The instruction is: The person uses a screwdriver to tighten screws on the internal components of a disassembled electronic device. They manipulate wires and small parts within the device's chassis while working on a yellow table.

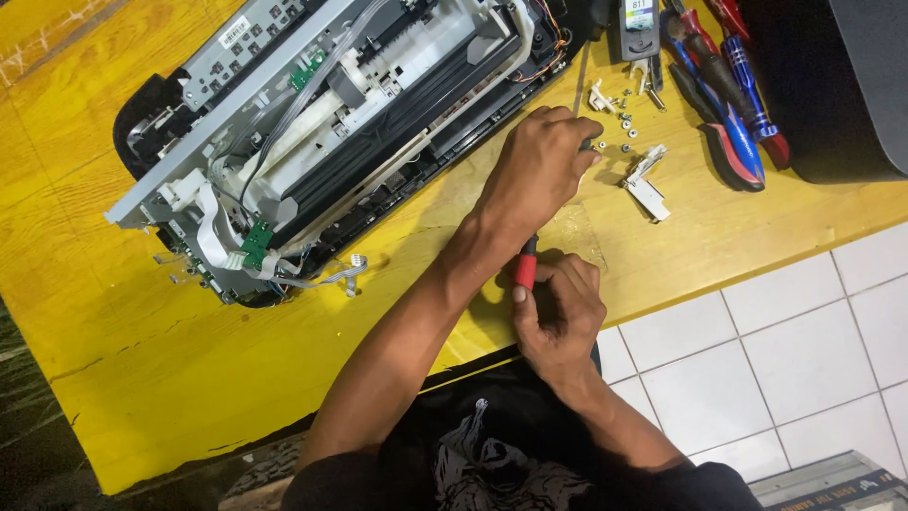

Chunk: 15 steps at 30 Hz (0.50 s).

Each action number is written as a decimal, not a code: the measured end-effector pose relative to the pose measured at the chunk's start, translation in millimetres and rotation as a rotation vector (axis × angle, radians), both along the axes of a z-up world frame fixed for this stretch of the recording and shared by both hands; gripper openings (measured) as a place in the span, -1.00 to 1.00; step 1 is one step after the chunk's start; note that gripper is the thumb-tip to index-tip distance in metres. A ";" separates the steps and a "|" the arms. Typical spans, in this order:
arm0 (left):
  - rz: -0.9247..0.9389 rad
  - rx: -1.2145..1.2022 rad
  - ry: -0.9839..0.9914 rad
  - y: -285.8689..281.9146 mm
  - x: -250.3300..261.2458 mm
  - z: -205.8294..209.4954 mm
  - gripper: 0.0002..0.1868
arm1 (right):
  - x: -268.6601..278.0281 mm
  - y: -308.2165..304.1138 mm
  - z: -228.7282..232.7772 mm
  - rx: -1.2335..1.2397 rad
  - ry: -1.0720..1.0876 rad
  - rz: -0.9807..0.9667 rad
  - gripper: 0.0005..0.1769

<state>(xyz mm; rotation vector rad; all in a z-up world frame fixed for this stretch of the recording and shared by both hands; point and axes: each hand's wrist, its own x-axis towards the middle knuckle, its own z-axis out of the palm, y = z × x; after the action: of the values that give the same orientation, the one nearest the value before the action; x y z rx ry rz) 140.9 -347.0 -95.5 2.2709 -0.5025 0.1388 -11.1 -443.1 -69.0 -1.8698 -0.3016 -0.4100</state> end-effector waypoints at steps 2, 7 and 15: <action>0.011 -0.012 0.014 6.5 -2.4 2.9 -0.75 | -0.2 0.9 -0.2 0.006 -0.005 0.004 -0.68; 0.039 0.001 0.047 20.2 -8.4 7.7 -0.71 | -3.1 -1.9 -7.2 0.021 -0.020 0.009 -0.69; 0.024 0.164 0.105 33.6 -35.8 62.7 -0.50 | -6.0 -3.8 -13.2 0.006 -0.058 0.026 -0.68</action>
<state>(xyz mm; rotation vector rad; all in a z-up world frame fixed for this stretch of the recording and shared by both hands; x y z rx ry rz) 105.1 -313.3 -32.8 2.4298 -0.4457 -0.0111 -17.1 -446.9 -82.2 -1.8487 -0.3631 -0.4481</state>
